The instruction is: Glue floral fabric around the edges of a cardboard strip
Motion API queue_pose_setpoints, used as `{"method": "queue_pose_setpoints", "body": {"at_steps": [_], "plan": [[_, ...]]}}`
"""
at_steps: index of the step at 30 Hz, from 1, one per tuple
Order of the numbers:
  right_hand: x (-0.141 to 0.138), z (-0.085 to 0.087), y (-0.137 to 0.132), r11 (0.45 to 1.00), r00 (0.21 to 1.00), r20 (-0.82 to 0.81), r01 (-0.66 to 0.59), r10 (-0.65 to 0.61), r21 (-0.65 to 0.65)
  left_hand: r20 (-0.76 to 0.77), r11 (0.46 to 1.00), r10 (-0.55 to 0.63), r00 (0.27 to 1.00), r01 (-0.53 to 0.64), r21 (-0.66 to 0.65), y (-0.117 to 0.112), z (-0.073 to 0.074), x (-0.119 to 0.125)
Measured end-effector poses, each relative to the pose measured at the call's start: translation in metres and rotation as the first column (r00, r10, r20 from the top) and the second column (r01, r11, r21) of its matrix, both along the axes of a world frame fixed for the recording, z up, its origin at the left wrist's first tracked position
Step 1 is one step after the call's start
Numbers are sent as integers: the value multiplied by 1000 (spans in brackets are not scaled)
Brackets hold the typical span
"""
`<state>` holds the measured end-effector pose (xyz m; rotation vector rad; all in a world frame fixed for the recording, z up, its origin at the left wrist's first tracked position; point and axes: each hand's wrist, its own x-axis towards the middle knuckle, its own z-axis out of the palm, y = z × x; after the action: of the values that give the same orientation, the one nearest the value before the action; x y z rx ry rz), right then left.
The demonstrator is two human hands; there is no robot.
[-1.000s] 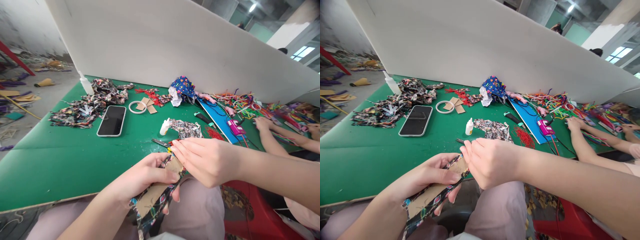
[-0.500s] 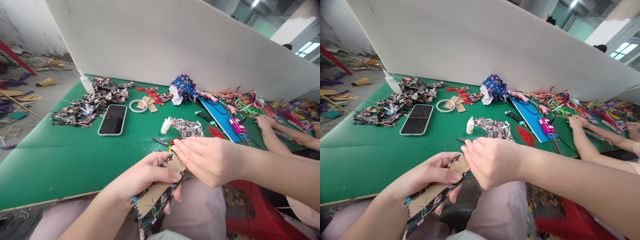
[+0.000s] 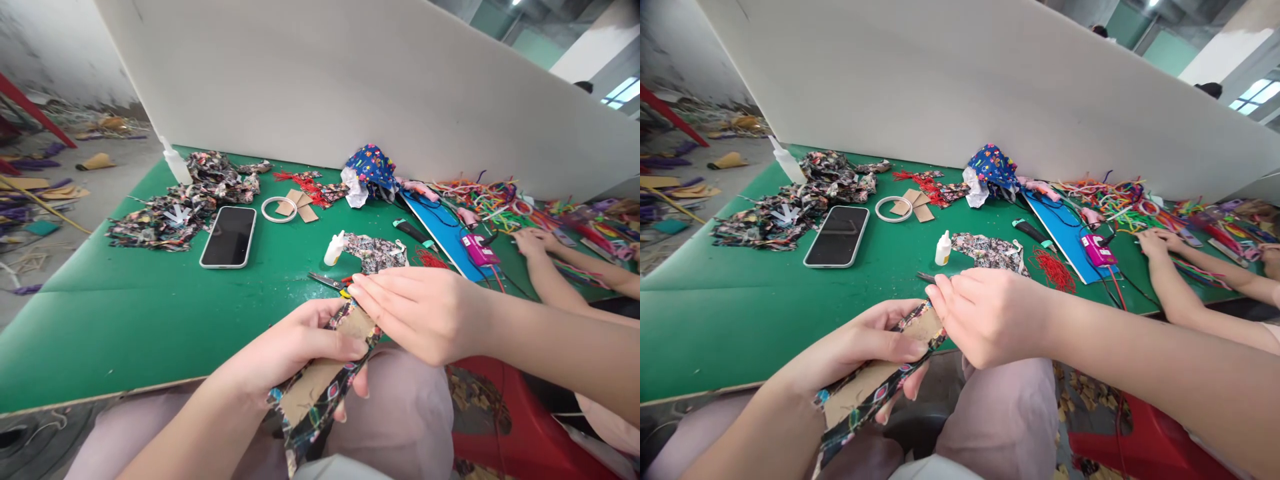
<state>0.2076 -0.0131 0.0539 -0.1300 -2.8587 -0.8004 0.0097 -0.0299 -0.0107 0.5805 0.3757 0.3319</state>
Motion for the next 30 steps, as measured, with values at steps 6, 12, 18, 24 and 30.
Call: {"method": "queue_pose_setpoints", "body": {"at_steps": [6,12,18,24,30], "plan": [[16,-20,2,990,984,-146,84,-100,-113,6,1000,16,1000,-16,26,2,-4,7],[22,-28,-4,901,936,-202,192,-287,-389,24,997,55,998,-56,45,2,-4,10],[18,-29,-10,741,867,-207,239,-454,-628,12,997,57,998,-58,58,1,0,8],[15,-28,-16,634,822,-164,277,-546,-722,-14,993,83,996,-82,81,0,3,8],[16,-30,-18,656,836,-167,270,-523,-705,-26,992,72,997,-69,107,-1,3,9]]}}
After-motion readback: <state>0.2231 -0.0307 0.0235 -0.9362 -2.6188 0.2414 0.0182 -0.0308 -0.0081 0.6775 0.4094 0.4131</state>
